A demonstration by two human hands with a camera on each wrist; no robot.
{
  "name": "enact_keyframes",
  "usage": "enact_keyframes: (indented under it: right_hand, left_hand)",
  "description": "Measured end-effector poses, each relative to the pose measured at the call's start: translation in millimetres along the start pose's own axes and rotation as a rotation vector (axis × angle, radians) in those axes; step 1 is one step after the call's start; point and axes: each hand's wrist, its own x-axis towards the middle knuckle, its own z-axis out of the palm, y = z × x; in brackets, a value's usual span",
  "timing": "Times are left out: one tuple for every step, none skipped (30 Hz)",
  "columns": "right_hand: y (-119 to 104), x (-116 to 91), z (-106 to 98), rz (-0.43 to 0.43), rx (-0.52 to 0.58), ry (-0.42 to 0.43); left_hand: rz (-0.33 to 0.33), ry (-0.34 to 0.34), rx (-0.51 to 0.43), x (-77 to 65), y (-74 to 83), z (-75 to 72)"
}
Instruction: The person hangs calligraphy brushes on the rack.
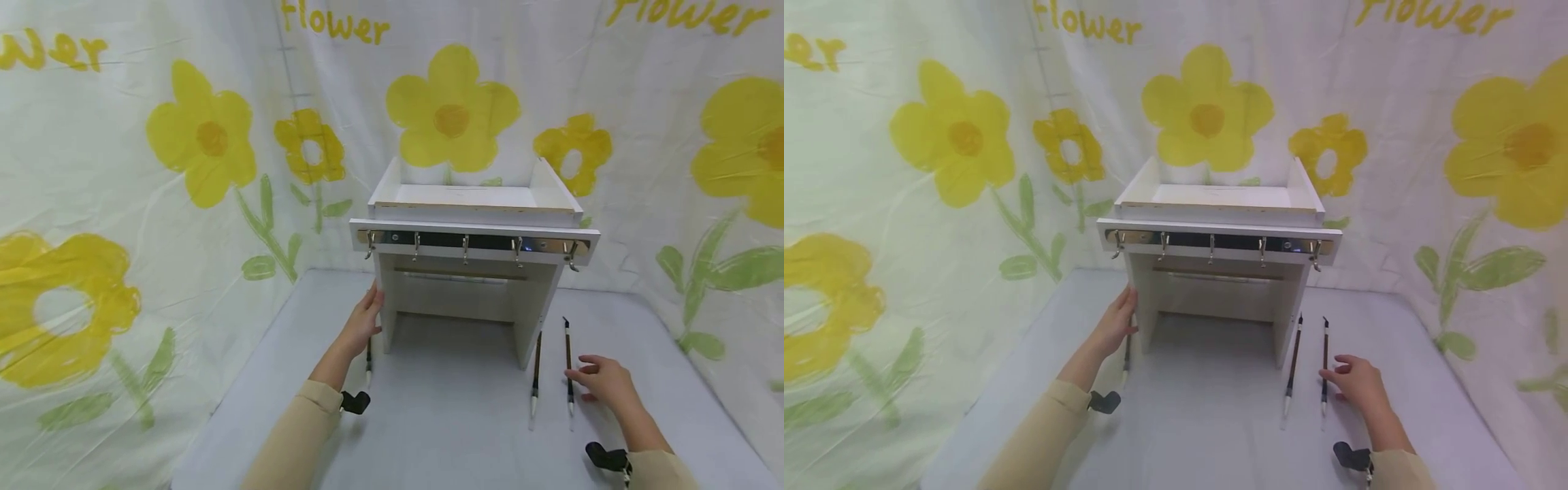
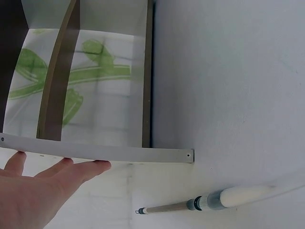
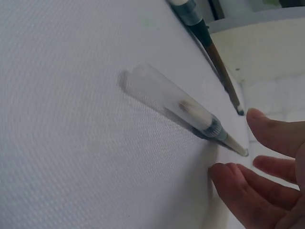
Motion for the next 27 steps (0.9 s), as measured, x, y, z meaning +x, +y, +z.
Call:
enact_keyframes:
  right_hand:
    - [-1.2,0.9,1.2,0.003,-0.01,0.004]
    - [-2.6,1.5,2.2,0.009,-0.019,0.008]
    - [-3.6,2.1,3.3,0.012,-0.028,0.011]
    - [-4.7,2.7,4.7,0.019,-0.033,0.015]
    - [-6.1,2.8,5.5,0.024,-0.037,0.019]
    - [-7.1,3.1,7.0,0.033,-0.034,0.022]
    - [-7.7,3.2,8.8,0.039,-0.032,0.026]
    - [-8.0,3.3,10.5,0.043,-0.032,0.028]
    - [-8.2,3.7,12.0,0.041,-0.036,0.03]
    - [-8.3,3.8,13.7,0.042,-0.04,0.033]
    - [-8.3,3.7,14.9,0.04,-0.046,0.034]
    - [-8.1,3.6,16.1,0.036,-0.056,0.033]
    - [-8.0,3.6,16.8,0.03,-0.07,0.035]
    - [-8.4,3.2,17.0,0.026,-0.084,0.037]
    - [-9.2,2.7,16.9,0.024,-0.096,0.039]
    - [-10.2,2.1,16.7,0.024,-0.103,0.041]
    - [-11.3,1.7,16.2,0.027,-0.11,0.041]
    - [-12.6,1.6,15.5,0.028,-0.114,0.039]
    - [-13.4,1.3,15.2,0.028,-0.114,0.036]
    - [-14.4,1.3,14.7,0.029,-0.114,0.032]
    - [-15.1,1.3,14.4,0.031,-0.112,0.026]
    - [-15.2,1.6,14.2,0.031,-0.111,0.021]
    - [-15.0,2.0,14.1,0.031,-0.109,0.014]
    - [-14.6,2.5,14.0,0.03,-0.105,0.01]
    - [-13.9,2.9,14.1,0.032,-0.101,0.006]
    - [-13.4,3.8,13.9,0.033,-0.098,0.005]
    - [-12.7,4.3,13.9,0.033,-0.093,0.002]
  left_hand:
    - [0.0,0.003,0.002,-1.0,0.4,-0.5]
    - [0.002,0.004,0.004,-1.9,0.9,-0.9]
    - [0.005,0.005,0.005,-2.7,1.2,-1.2]
    - [0.002,0.007,0.004,-3.6,1.7,-1.4]
    - [-0.001,0.009,0.004,-3.9,1.7,-1.6]
    - [-0.006,0.01,0.001,-4.0,1.6,-1.8]
    - [-0.009,0.01,-0.001,-4.2,1.3,-1.9]
    - [-0.014,0.011,-0.003,-4.3,1.1,-2.0]
    - [-0.021,0.012,-0.005,-4.2,0.9,-2.0]
    - [-0.027,0.013,-0.006,-4.1,0.7,-1.9]
    - [-0.033,0.014,-0.007,-4.1,0.6,-1.8]
    - [-0.032,0.012,-0.007,-4.2,0.8,-1.5]
    - [-0.028,0.011,-0.004,-4.5,1.2,-1.1]
    - [-0.027,0.009,-0.004,-4.3,1.6,-0.8]
    - [-0.022,0.006,-0.002,-4.0,2.1,-0.4]
    - [-0.018,0.005,-0.001,-3.7,2.5,0.0]
    - [-0.015,0.002,-0.001,-3.4,3.0,0.4]
    - [-0.012,0.002,-0.002,-3.0,3.3,0.7]
    - [-0.013,0.004,-0.002,-2.7,3.5,0.9]
    - [-0.015,0.006,-0.004,-2.2,3.4,1.0]
    - [-0.015,0.007,-0.004,-1.9,3.2,0.9]
    - [-0.017,0.008,-0.004,-1.6,2.9,0.7]
    - [-0.017,0.006,-0.005,-1.3,2.5,0.4]
    - [-0.015,0.006,-0.004,-1.1,2.1,0.1]
    - [-0.012,0.004,-0.004,-0.7,1.5,-0.4]
    - [-0.007,0.003,-0.004,-0.3,0.7,-1.0]
    - [-0.003,0.002,-0.005,0.0,0.2,-1.6]
